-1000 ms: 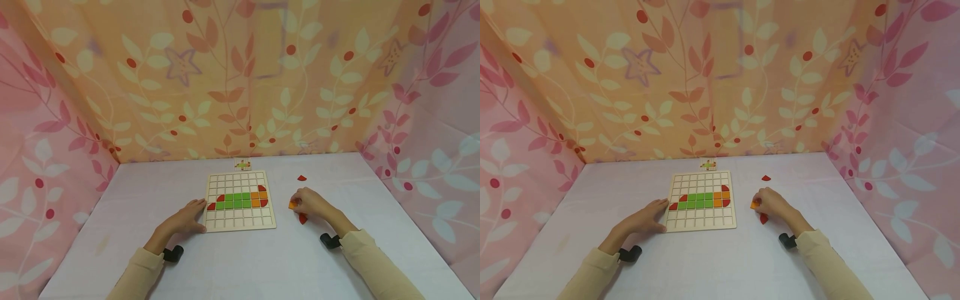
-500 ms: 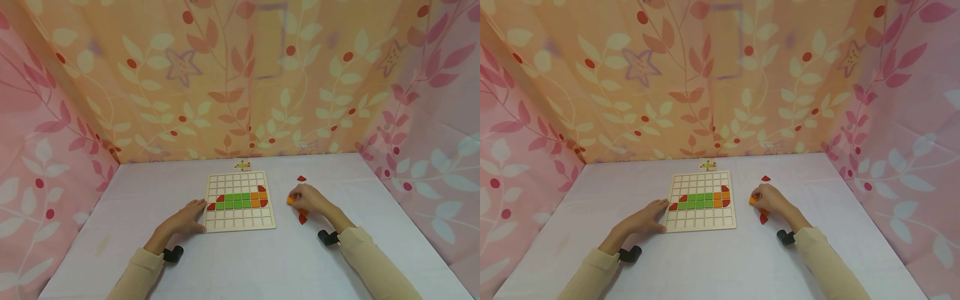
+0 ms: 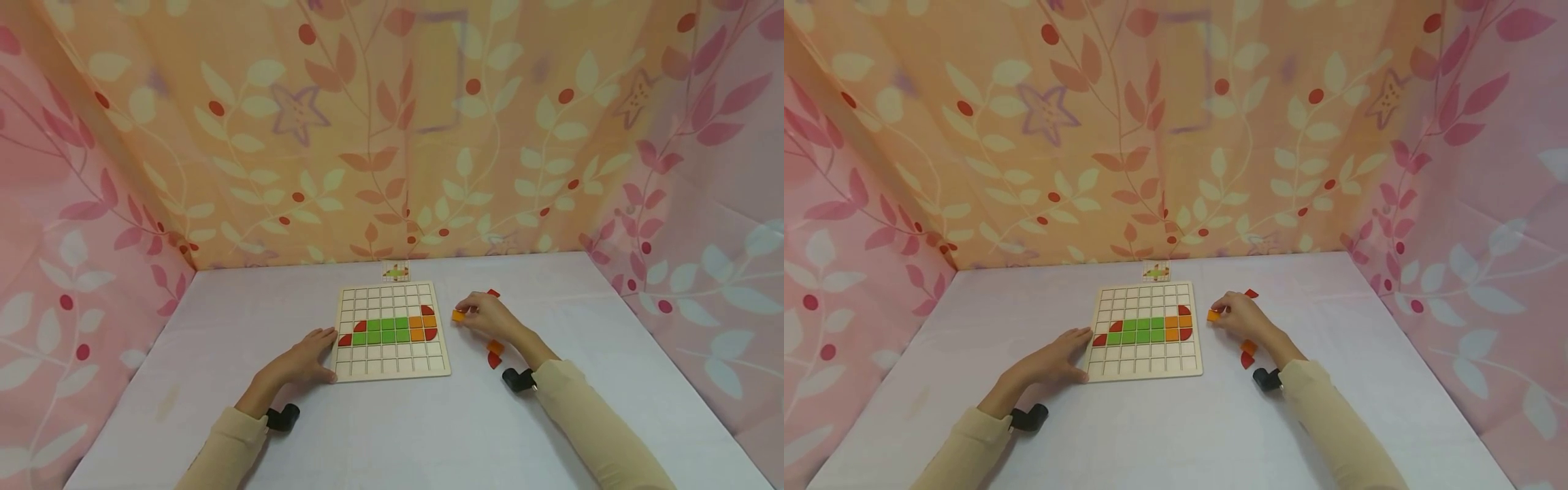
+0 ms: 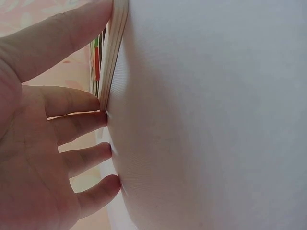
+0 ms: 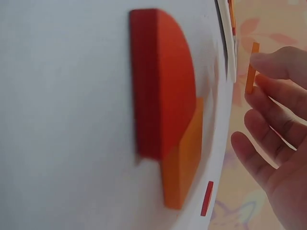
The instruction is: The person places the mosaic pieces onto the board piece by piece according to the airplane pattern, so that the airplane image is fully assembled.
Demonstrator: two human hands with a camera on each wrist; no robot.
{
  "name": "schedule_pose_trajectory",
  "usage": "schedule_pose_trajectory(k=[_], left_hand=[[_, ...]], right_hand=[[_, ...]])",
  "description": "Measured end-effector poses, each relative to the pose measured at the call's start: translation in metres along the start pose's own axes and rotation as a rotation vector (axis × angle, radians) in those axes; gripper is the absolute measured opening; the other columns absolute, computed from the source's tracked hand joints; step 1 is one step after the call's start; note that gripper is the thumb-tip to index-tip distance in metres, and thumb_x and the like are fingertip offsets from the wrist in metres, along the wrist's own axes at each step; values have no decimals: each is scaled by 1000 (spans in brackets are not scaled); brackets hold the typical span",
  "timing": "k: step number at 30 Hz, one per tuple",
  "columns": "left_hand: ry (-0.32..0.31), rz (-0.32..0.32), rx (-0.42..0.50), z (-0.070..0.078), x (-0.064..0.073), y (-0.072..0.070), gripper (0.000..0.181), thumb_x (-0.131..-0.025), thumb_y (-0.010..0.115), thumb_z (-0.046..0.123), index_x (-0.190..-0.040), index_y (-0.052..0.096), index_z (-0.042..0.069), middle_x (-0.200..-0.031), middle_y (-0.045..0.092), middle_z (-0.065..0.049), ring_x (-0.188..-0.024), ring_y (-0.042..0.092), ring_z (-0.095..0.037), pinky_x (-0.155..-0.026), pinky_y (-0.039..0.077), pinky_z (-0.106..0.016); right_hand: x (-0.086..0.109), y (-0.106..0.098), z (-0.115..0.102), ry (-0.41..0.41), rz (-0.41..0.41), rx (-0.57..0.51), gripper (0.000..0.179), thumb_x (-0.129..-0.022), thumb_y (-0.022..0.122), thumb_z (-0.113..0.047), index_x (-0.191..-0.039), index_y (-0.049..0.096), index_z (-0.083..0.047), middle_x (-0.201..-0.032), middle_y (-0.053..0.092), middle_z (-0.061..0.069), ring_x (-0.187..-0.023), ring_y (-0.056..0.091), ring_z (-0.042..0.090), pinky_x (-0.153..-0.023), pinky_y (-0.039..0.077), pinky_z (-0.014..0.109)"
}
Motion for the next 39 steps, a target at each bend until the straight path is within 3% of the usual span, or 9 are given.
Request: schedule_pose_trajectory(k=[14,27,34,39], left_hand=[[13,4,-9,1,0,-1,93,-76,83,22,-150,32,0,-159,28,-18,-148,18,-42,-116,23,-62],[15,6,-10,2,1,0,93,-75,83,22,-150,33,0,-159,28,-18,-148,18,-42,-116,22,-62],[-1,6,-11,2,1,0,92,-76,82,22,-150,33,1,-160,28,-17,-149,18,-41,-117,22,-61],[0,6,-7,4,2,-1,93,-75,83,22,-150,34,0,-159,29,-18,-148,18,-42,-115,23,-63]], right_hand=[[-29,8,-18,-100,-4,3,28,-82,74,-15,-108,73,-5,-96,67,6,-86,55,19,-76,46,30],[-49,20,-44,-131,-60,1,26,-84,71,-11,-109,73,-4,-97,66,7,-87,54,19,-77,46,29],[-66,32,-53,-109,-90,17,26,-83,71,-11,-108,74,-7,-95,65,4,-86,53,18,-78,46,29],[-74,41,-61,-146,-111,39,24,-83,72,-12,-106,75,-6,-94,65,4,-83,52,16,-76,46,27]])
Point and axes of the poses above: each hand's wrist, its own x-axis away from the middle knuckle, its own y-axis out of the palm, z = x × y, the point moved 2 cm from there along -x, towards the middle knuckle
